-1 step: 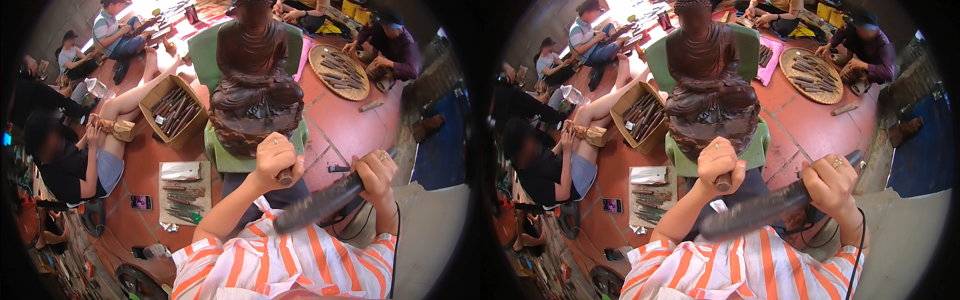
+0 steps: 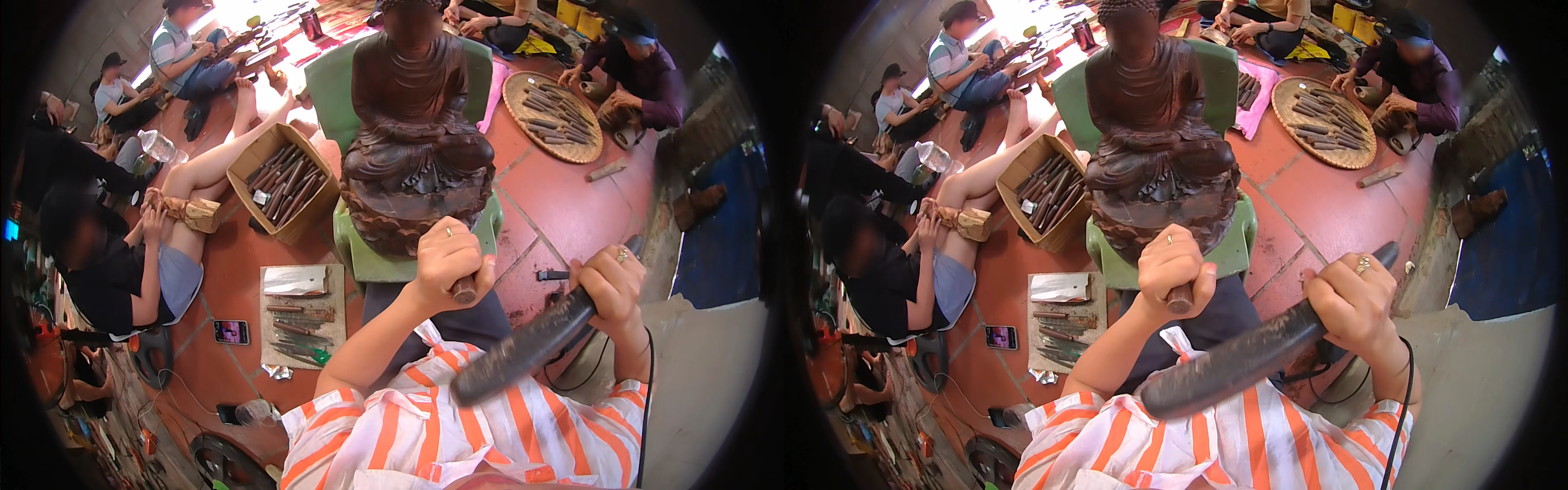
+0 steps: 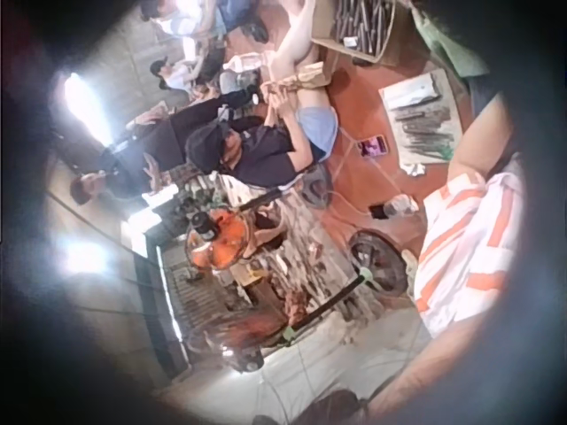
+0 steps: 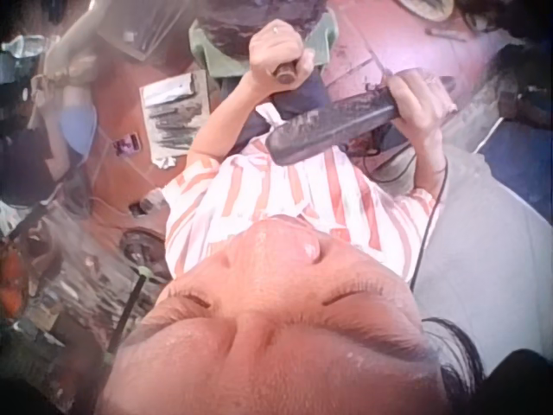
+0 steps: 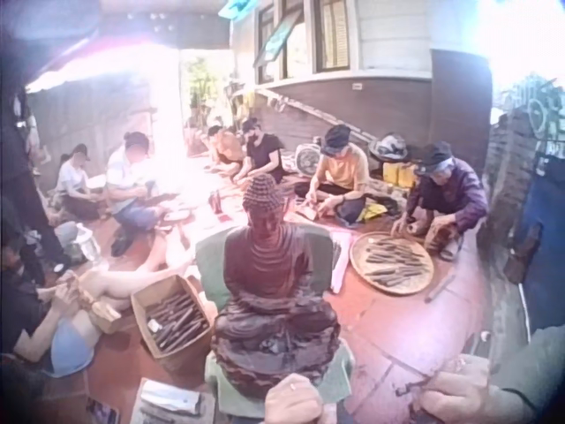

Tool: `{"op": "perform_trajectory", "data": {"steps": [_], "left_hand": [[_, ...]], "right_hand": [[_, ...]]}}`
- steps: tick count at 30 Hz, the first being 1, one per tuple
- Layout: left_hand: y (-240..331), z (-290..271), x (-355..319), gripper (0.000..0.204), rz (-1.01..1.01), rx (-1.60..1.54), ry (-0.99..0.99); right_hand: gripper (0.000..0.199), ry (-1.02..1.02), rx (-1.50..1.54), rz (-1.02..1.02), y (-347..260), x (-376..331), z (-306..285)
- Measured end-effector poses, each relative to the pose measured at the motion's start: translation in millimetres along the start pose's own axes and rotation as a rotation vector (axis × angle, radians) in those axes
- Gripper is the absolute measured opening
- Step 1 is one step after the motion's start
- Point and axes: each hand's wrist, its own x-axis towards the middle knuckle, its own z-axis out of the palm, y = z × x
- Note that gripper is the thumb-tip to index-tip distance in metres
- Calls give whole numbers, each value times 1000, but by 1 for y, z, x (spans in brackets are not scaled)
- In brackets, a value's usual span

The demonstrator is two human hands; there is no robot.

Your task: The person carves a wooden statue using a chisel and mallet. They repeatedly strike the chisel with the mallet to shape the wood, focusing on the lower section of the statue.

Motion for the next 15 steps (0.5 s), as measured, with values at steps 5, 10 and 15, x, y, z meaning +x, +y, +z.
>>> {"op": "perform_trajectory", "data": {"steps": [5, 10, 15], "left_hand": [[-1, -1, 0, 26, 5, -8, 5], [-7, 3, -1, 26, 46, -9, 19], [-5, -3, -3, 26, 40, -34, -39]], "right_hand": [[22, -7, 195, 1, -2, 6, -4], [22, -54, -73, -10, 5, 9, -1], [21, 28, 15, -144, 13, 3, 9]]}}
